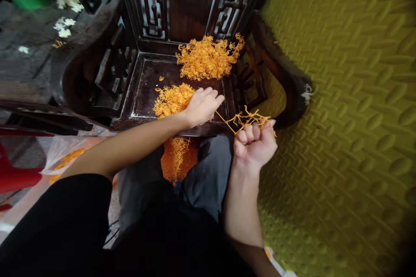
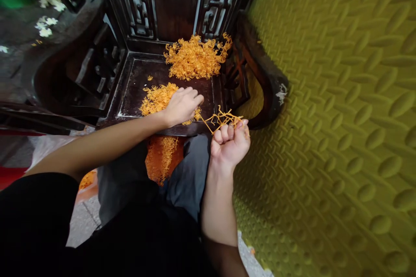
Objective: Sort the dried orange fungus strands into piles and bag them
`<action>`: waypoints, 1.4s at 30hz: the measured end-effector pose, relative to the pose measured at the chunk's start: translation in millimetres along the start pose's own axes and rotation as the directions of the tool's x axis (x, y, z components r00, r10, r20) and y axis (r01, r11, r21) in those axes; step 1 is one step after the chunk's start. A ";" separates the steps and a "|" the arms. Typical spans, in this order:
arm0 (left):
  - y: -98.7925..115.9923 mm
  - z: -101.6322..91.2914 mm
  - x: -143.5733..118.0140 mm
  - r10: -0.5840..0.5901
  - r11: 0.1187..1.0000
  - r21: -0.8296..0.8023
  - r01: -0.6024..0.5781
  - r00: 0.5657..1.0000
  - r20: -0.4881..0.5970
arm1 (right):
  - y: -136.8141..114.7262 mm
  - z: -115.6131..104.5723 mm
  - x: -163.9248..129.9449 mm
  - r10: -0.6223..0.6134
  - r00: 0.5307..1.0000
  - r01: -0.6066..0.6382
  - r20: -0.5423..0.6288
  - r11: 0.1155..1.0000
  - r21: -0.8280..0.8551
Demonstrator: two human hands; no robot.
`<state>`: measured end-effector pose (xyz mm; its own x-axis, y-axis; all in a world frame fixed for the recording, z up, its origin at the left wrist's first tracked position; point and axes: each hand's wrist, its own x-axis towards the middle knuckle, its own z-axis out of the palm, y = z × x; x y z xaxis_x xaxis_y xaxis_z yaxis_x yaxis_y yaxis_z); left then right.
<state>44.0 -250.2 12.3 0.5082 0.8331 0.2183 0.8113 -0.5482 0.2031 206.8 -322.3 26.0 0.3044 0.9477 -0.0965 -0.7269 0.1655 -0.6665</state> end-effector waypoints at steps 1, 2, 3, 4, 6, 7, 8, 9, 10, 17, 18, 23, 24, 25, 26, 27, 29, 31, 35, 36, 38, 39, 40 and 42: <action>-3.9 -1.1 2.5 0.032 0.998 0.056 -0.032 0.999 0.002 | 0.1 0.6 -0.7 0.007 1.000 -0.007 0.006 1.000 0.000; -9.2 -2.7 4.9 0.043 0.994 0.096 -0.044 0.999 0.010 | -0.6 0.4 -1.4 0.012 1.000 -0.012 0.007 1.000 0.006; -16.5 -5.1 6.8 0.029 0.992 0.126 -0.031 0.999 0.019 | -2.2 -0.5 -2.1 0.011 1.000 -0.011 0.005 1.000 0.017; -25.8 -8.0 7.9 -0.012 0.989 0.151 0.007 1.000 0.026 | -4.7 -2.3 -3.0 0.001 1.000 -0.001 0.001 0.999 0.033; -49.6 -15.0 7.2 -0.142 0.972 0.192 0.136 0.990 0.016 | -11.1 -7.4 -4.8 -0.033 0.999 0.033 -0.010 0.997 0.067; -62.4 -18.2 5.4 -0.200 0.959 0.203 0.197 0.980 -0.003 | -14.6 -10.3 -5.5 -0.047 0.999 0.048 -0.014 0.995 0.083; -74.6 -20.4 3.0 -0.256 0.945 0.200 0.259 0.966 -0.037 | -17.7 -13.0 -5.8 -0.053 0.998 0.055 -0.015 0.994 0.094; -85.2 -21.4 0.3 -0.296 0.936 0.185 0.300 0.954 -0.050 | -20.5 -15.4 -5.5 -0.054 0.998 0.055 -0.016 0.993 0.102; -93.8 -20.9 -2.1 -0.324 0.930 0.162 0.329 0.944 -0.052 | -22.8 -17.4 -4.5 -0.052 0.999 0.053 -0.016 0.993 0.105; -93.9 -14.8 -6.5 -0.220 0.976 0.011 0.220 0.975 0.030 | -27.3 -25.0 6.9 -0.037 0.998 0.041 -0.041 0.993 0.107; -86.3 -18.3 -7.6 -0.180 0.983 -0.025 0.180 0.984 0.005 | -26.6 -25.7 7.2 -0.036 0.998 0.040 -0.042 0.993 0.111; -34.2 -33.8 -20.4 0.162 0.945 -0.305 -0.119 0.980 0.119 | -23.0 -25.5 6.2 -0.049 0.996 0.056 -0.069 0.994 0.093; -25.6 -33.7 -22.5 0.204 0.939 -0.316 -0.136 0.960 0.193 | -22.5 -24.8 6.1 -0.051 0.996 0.058 -0.076 0.994 0.088; -18.8 -32.6 -23.6 0.222 0.943 -0.301 -0.139 0.939 0.262 | -22.1 -23.9 5.9 -0.053 0.995 0.059 -0.079 0.995 0.085; -13.9 -31.1 -23.7 0.222 0.954 -0.266 -0.139 0.922 0.317 | -21.7 -22.9 5.8 -0.052 0.995 0.058 -0.080 0.995 0.084; -10.7 -29.5 -22.7 0.210 0.966 -0.220 -0.138 0.913 0.349 | -21.0 -21.6 5.6 -0.046 0.996 0.053 -0.077 0.995 0.087; -7.3 -27.2 -18.3 0.148 0.988 -0.094 -0.123 0.927 0.343 | -19.0 -18.5 4.9 -0.017 0.998 0.023 -0.059 0.995 0.095; -5.1 -26.4 -12.0 0.096 0.994 0.029 -0.108 0.959 0.266 | -16.3 -15.4 3.5 0.033 0.999 -0.031 -0.026 0.995 0.094; -11.2 -27.7 0.0 -0.017 0.986 0.167 -0.007 0.990 0.138 | -14.5 -16.3 -0.7 0.050 0.999 -0.050 0.000 0.995 0.089; -17.9 -28.4 1.8 -0.088 0.980 0.187 0.063 0.988 0.128 | -15.4 -18.6 -1.6 0.033 0.999 -0.032 -0.005 0.995 0.092; -37.2 -29.5 3.2 -0.233 0.955 0.216 0.206 0.967 0.108 | -18.3 -24.4 -2.5 0.008 1.000 -0.008 -0.008 0.995 0.095; -48.2 -29.8 3.0 -0.270 0.945 0.216 0.245 0.958 0.095 | -19.9 -27.4 -2.5 0.005 1.000 -0.005 -0.005 0.995 0.096; -58.7 -29.8 2.4 -0.293 0.941 0.203 0.272 0.953 0.079 | -21.4 -30.0 -2.3 0.007 1.000 -0.006 -0.002 0.995 0.097; -74.8 -29.7 0.9 -0.338 0.932 0.156 0.328 0.940 0.045 | -23.8 -33.5 -1.5 0.014 1.000 -0.015 0.005 0.995 0.095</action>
<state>-24.8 -210.6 25.7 0.2166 0.9718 0.0934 0.9675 -0.2264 0.1122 244.2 -336.8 17.3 0.2908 0.9513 -0.1023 -0.7863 0.1766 -0.5921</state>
